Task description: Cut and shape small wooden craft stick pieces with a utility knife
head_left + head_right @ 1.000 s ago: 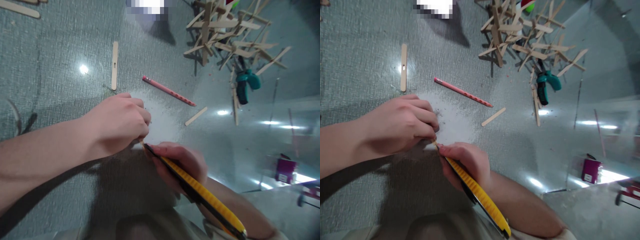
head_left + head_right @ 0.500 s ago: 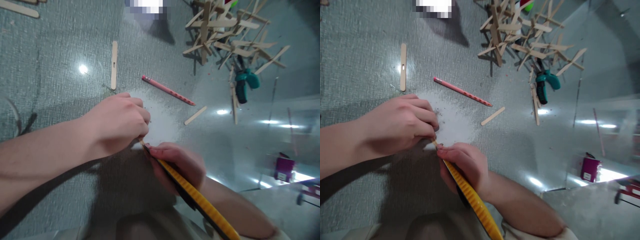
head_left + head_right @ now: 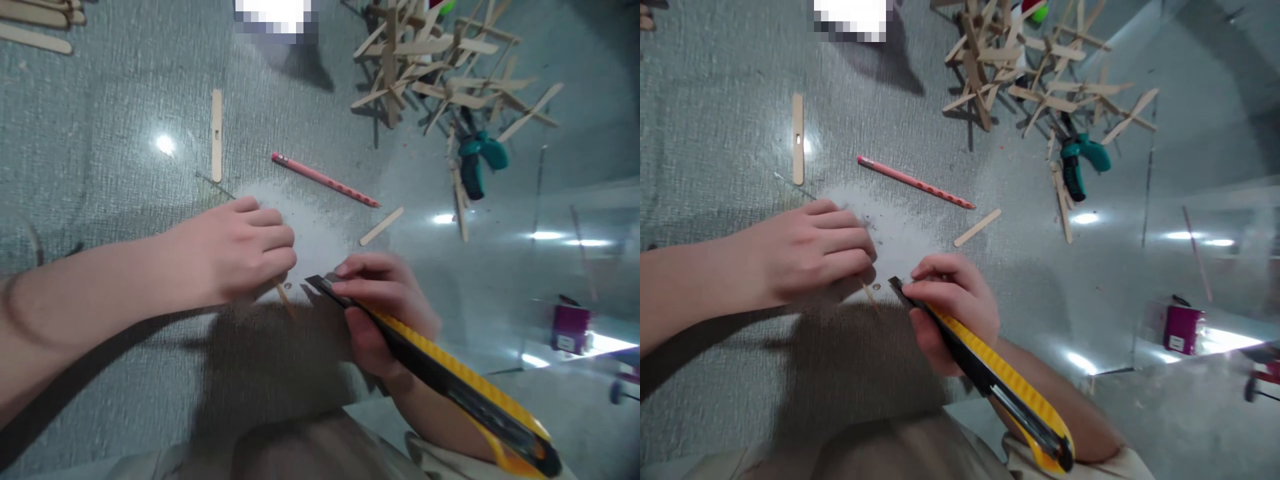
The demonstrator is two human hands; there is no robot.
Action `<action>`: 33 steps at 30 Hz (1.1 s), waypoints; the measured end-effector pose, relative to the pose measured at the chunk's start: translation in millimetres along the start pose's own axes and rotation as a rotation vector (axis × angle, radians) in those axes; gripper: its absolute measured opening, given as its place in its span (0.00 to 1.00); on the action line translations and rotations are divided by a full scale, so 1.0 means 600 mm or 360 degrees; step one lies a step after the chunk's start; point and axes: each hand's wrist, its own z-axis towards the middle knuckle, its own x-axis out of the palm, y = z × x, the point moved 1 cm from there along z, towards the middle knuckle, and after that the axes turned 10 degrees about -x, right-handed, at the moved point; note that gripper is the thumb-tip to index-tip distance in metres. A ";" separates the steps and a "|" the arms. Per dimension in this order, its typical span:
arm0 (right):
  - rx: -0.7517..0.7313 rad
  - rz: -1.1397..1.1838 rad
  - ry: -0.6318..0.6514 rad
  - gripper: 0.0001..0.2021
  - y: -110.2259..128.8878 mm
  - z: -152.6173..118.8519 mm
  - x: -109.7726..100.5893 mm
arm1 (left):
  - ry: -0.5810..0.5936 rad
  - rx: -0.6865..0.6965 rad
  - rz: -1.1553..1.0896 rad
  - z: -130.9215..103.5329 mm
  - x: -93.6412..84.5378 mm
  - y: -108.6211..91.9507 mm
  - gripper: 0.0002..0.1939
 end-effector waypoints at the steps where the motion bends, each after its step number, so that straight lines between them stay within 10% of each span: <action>1: -0.0048 -0.0096 -0.0050 0.07 -0.003 0.001 -0.004 | 0.0040 -0.0015 -0.0005 0.000 -0.001 -0.001 0.12; 17: -0.0643 -0.0362 0.0176 0.13 -0.006 0.004 -0.011 | 0.0138 -0.0901 -0.1053 -0.008 -0.056 -0.064 0.09; 27: -0.0787 -0.0366 0.0010 0.07 0.003 -0.002 -0.024 | -0.0245 -0.0515 -0.0139 -0.025 -0.068 -0.138 0.08; 33: -0.0682 -0.0181 -0.0032 0.07 0.005 0.000 -0.012 | -0.0311 -0.0543 -0.0297 -0.021 -0.055 -0.148 0.06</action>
